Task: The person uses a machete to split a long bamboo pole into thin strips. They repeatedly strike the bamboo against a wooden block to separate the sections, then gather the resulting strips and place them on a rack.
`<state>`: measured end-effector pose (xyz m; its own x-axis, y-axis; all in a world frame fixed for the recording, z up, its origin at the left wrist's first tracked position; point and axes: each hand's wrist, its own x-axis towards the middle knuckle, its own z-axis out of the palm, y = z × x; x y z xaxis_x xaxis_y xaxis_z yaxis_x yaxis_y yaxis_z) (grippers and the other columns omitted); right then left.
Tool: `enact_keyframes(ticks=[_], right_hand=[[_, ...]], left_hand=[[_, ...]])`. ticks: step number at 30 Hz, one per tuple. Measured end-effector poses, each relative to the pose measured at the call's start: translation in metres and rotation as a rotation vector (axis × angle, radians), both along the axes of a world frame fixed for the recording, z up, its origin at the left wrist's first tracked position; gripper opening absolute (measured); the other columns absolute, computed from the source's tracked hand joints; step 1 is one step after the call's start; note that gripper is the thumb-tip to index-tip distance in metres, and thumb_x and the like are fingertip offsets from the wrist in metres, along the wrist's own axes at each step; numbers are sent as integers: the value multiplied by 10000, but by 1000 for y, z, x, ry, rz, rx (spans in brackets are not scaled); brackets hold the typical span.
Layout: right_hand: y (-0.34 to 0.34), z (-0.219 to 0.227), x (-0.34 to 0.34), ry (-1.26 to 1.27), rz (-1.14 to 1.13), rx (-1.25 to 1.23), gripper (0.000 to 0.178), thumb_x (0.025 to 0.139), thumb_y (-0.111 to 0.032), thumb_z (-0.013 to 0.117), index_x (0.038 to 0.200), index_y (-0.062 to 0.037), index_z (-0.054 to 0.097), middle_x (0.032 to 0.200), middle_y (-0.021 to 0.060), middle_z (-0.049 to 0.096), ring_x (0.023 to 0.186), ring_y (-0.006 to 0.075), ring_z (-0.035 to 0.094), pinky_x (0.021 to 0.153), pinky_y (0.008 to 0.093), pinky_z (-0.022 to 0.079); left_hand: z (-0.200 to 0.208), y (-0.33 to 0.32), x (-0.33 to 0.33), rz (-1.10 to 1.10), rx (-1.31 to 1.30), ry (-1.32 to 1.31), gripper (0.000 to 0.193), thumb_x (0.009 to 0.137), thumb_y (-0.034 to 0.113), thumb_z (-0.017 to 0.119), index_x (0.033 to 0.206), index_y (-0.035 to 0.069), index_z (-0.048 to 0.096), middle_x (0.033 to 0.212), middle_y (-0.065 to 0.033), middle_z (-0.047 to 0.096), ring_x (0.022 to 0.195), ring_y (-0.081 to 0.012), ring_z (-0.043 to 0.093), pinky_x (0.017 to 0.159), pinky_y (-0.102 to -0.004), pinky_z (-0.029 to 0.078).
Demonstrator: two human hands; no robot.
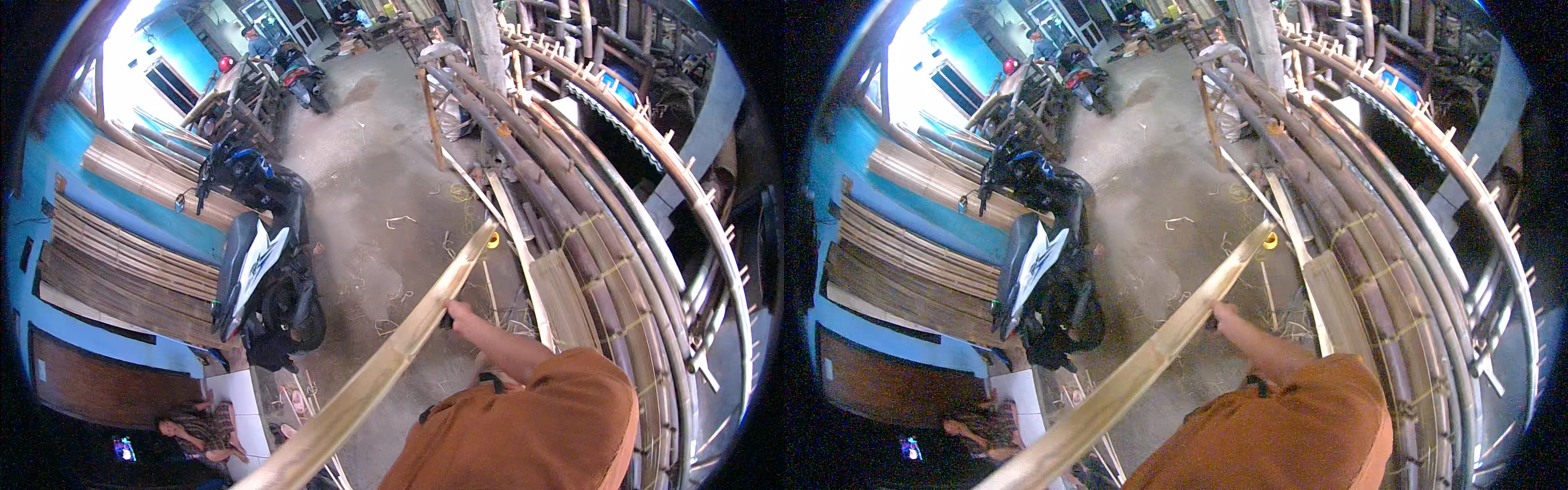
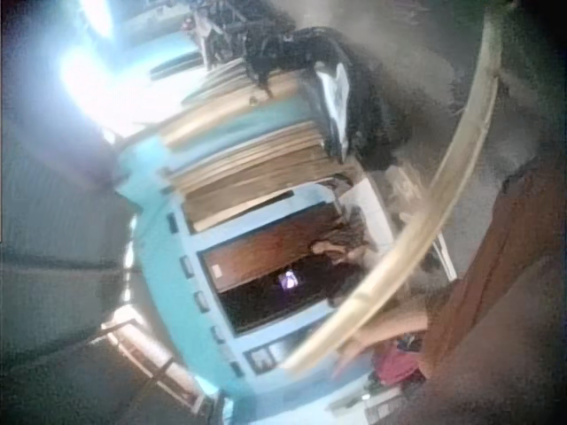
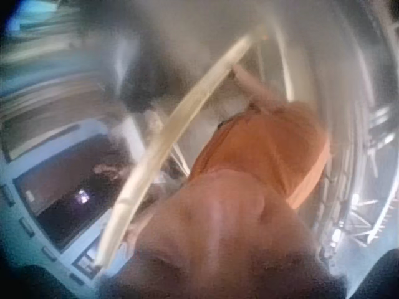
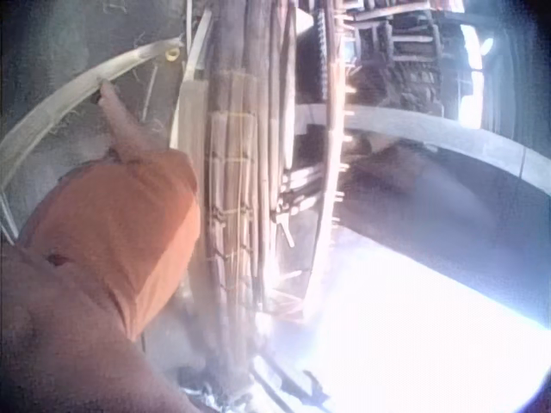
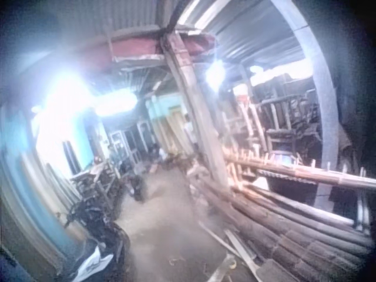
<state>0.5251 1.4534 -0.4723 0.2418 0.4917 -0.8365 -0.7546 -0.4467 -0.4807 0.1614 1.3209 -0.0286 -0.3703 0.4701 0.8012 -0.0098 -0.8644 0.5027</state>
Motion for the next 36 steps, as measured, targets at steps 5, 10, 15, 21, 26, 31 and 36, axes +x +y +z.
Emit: enact_keyframes(ticks=[5, 10, 15, 21, 26, 31, 36], right_hand=[[105, -94, 127, -83, 13, 51, 397, 814, -64, 687, 1148, 119, 575, 1025, 203, 671, 831, 299, 705, 687, 444, 597], [200, -93, 183, -293, -34, 164, 396, 861, -186, 699, 1130, 83, 588, 993, 170, 673, 765, 286, 689, 687, 421, 579], [204, -93, 204, -164, -120, 246, 237, 927, -226, 674, 919, -30, 541, 676, 76, 614, 563, 179, 596, 498, 342, 494], [93, -78, 146, -50, 66, 167, 190, 917, -168, 659, 913, -50, 510, 694, 46, 565, 551, 161, 564, 481, 335, 497], [-14, -36, 83, -256, 415, 127, 188, 929, -205, 635, 880, -63, 521, 676, 20, 528, 539, 139, 539, 469, 334, 486], [-85, 104, 4, -463, 717, 499, 254, 935, -214, 616, 1131, -53, 614, 751, 60, 627, 627, 129, 605, 583, 299, 506], [-105, 212, -78, -1048, 1317, 877, 391, 932, -314, 621, 1200, -28, 613, 957, 165, 707, 817, 352, 694, 744, 408, 549]], left_hand=[[-68, 53, 54, 346, -359, -304, 889, 863, 649, 375, 1440, -27, 349, 1370, -248, 484, 1214, -408, 534, 1065, -536, 417], [-125, 56, 81, 596, -525, -551, 871, 858, 641, 424, 1442, -2, 356, 1378, -234, 479, 1220, -408, 527, 1071, -542, 407], [-167, 52, 91, 737, -591, -696, 856, 853, 634, 474, 1444, 24, 364, 1386, -220, 473, 1226, -408, 520, 1077, -549, 397], [-171, 26, 50, 529, -621, -637, 855, 839, 729, 508, 1437, 126, 404, 1413, -132, 469, 1300, -381, 450, 1089, -573, 356], [-161, -1, -47, 456, -422, -752, 1032, 750, 899, 403, 1461, 150, 411, 1414, -112, 500, 1287, -323, 496, 1095, -548, 380], [-173, -9, -121, 333, -419, -944, 985, 738, 908, 404, 1210, 63, 584, 1214, -203, 599, 1168, -391, 557, 1004, -668, 407], [-250, -2, -221, 108, -353, -884, 625, 863, 513, 383, 1206, 32, 586, 1162, -176, 628, 1102, -367, 591, 963, -574, 453]])
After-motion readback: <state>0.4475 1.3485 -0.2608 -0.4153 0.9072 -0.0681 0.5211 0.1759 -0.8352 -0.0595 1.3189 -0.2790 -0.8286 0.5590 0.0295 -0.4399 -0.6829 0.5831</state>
